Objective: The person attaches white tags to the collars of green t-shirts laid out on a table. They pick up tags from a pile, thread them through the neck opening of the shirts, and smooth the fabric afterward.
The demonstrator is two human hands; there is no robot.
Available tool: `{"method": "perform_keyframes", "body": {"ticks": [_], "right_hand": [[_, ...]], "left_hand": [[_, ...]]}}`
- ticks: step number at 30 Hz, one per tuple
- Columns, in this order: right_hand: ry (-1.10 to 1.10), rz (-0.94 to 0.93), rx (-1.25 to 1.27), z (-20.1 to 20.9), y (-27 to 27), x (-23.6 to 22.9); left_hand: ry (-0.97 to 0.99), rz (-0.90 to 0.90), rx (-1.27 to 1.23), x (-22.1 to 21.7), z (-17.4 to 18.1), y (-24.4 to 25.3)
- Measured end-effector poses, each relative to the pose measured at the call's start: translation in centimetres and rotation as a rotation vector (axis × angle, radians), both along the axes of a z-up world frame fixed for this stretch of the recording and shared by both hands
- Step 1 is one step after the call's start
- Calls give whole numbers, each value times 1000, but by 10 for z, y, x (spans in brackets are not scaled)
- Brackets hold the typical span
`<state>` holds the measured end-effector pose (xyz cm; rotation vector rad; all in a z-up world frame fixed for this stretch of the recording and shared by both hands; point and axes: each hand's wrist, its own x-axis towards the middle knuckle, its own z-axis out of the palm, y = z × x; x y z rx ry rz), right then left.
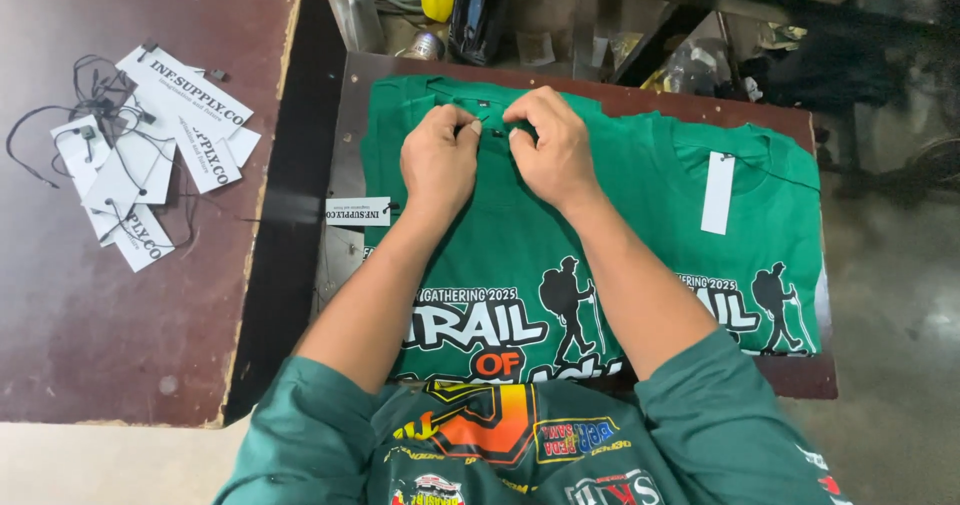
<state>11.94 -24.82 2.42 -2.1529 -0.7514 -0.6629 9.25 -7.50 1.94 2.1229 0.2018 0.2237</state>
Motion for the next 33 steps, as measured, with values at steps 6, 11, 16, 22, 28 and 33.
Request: {"method": "perform_keyframes", "body": {"ticks": [6, 11, 16, 22, 28, 33], "right_hand": [[-94, -102, -236, 5, 4, -9], [-47, -138, -194, 0, 6, -4], [69, -82, -91, 0, 7, -4], [105, -96, -99, -2, 6, -6], [98, -95, -93, -2, 6, -5], [98, -69, -79, -9, 5, -1]], "left_hand": [[22, -2, -28, 2, -5, 2], [13, -23, -28, -1, -2, 2], [16, -104, -21, 2, 2, 8], [16, -133, 22, 9, -1, 9], [41, -104, -2, 3, 9, 8], [25, -91, 41, 1, 11, 7]]}}
